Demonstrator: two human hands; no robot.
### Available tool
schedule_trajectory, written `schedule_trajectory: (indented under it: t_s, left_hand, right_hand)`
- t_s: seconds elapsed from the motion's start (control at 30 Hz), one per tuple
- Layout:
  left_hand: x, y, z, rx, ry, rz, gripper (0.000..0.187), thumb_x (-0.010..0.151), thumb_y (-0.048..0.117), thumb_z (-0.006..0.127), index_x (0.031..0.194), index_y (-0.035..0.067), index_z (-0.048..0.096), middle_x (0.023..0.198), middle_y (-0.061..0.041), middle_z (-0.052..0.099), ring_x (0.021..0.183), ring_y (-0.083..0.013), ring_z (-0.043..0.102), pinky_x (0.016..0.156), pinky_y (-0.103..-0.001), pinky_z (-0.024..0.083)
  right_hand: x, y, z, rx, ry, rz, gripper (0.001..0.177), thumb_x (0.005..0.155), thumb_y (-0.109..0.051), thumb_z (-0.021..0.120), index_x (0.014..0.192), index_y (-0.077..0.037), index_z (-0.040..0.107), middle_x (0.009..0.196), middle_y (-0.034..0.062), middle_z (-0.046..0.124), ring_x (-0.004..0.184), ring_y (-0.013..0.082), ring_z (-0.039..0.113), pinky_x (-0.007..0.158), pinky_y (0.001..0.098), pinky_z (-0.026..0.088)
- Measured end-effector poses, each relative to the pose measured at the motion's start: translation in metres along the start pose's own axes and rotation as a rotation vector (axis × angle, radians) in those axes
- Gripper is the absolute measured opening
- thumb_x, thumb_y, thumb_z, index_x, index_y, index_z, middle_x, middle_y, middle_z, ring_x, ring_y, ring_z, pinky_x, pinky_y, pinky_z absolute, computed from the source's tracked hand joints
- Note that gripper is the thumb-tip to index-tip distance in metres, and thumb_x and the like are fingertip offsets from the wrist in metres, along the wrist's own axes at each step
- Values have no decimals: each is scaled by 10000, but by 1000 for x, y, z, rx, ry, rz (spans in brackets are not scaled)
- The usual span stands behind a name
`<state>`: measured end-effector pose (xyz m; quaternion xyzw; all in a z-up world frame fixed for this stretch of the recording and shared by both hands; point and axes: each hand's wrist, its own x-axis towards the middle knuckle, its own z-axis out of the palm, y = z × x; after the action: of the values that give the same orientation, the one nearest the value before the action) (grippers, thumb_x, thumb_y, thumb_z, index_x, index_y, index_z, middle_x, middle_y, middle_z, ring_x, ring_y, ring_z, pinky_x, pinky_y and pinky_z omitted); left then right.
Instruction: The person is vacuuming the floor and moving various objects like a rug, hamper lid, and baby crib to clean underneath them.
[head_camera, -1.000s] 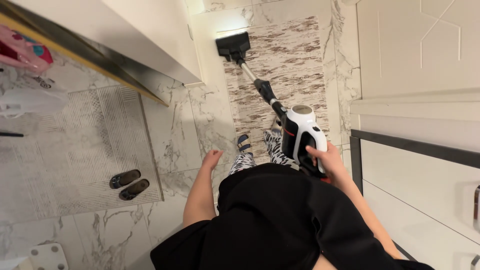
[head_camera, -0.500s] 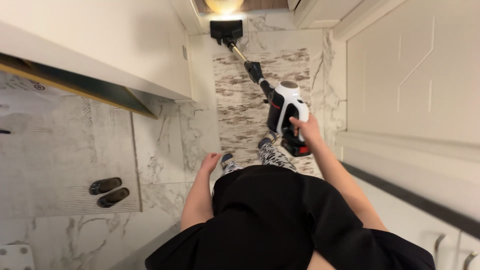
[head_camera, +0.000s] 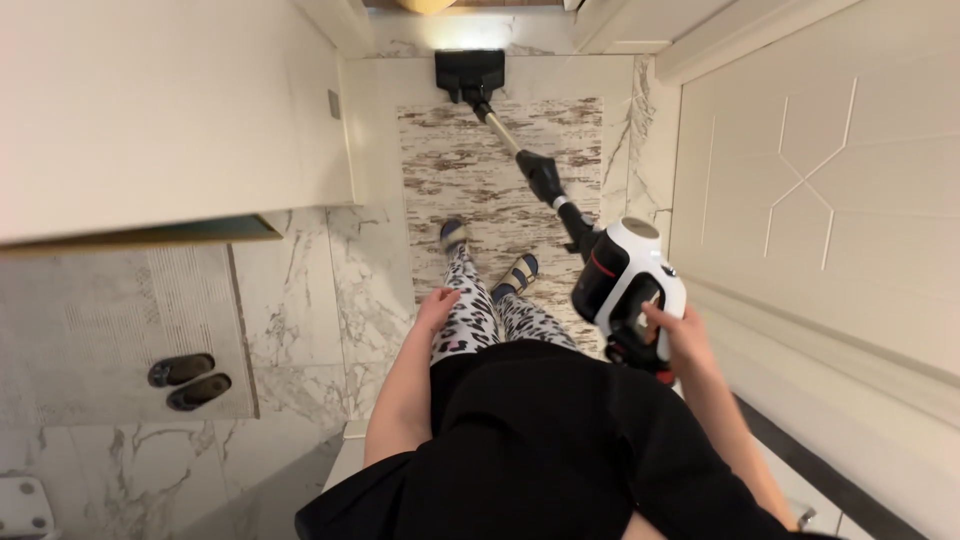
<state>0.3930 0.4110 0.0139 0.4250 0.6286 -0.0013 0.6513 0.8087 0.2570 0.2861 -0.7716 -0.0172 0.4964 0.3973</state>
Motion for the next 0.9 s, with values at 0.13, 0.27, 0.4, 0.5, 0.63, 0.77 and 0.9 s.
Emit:
schedule_trajectory:
  t_s: [0.13, 0.27, 0.4, 0.5, 0.63, 0.77, 0.9]
  left_hand:
    - [58, 15, -17, 128, -84, 25, 539, 912, 457, 709, 1226, 19, 704, 1135, -126, 769, 1027, -201, 705, 922, -338, 537]
    - [125, 65, -44, 373, -97, 39, 631, 862, 536, 724, 1250, 39, 679, 1191, -152, 744, 1095, -271, 692, 963, -376, 521]
    - [205, 128, -67, 524, -107, 46, 638, 917, 575, 661, 1260, 37, 679, 1187, -174, 751, 1109, -318, 712, 978, -419, 542]
    - [254, 186, -76, 535, -27, 98, 639, 894, 547, 677, 1311, 65, 636, 1257, -139, 708, 1166, -310, 662, 982, -419, 517]
    - [351, 243, -60, 491, -125, -168, 619, 908, 490, 572, 1427, 159, 507, 1352, -61, 619, 1078, -316, 718, 903, -469, 566]
    - [481, 199, -17, 920, -184, 10, 523, 1015, 414, 581, 1452, 130, 556, 1460, -109, 568, 1294, -314, 571, 1038, -470, 493]
    - [608, 155, 30, 1201, -223, 91, 480, 1072, 343, 539, 1500, 130, 494, 1565, -130, 419, 1361, -373, 474, 1065, -555, 447]
  right_hand:
    - [5, -10, 27, 167, -7, 88, 114, 905, -143, 684, 924, -66, 602, 664, 20, 565, 571, 148, 541, 537, 326, 455]
    - [32, -9, 24, 143, -21, 27, 136, 912, -126, 690, 911, -18, 608, 667, 43, 570, 578, 168, 550, 552, 328, 437]
    - [71, 26, -7, -19, 126, 122, 221, 926, -180, 706, 832, 2, 623, 664, 63, 603, 595, 179, 565, 574, 339, 442]
    - [87, 67, -36, -82, 237, 150, 177, 856, -179, 719, 868, -8, 675, 684, 71, 628, 616, 185, 585, 600, 338, 456]
    - [126, 153, -75, -314, 470, 306, 246, 814, -147, 794, 869, 74, 700, 748, 128, 663, 669, 218, 602, 649, 360, 459]
    - [145, 222, -97, -385, 611, 442, 222, 799, -122, 798, 946, 31, 734, 833, 121, 711, 752, 209, 635, 692, 355, 468]
    - [165, 350, -131, -413, 761, 414, 368, 818, -104, 790, 1171, -19, 731, 1021, 72, 740, 906, 174, 663, 804, 347, 491]
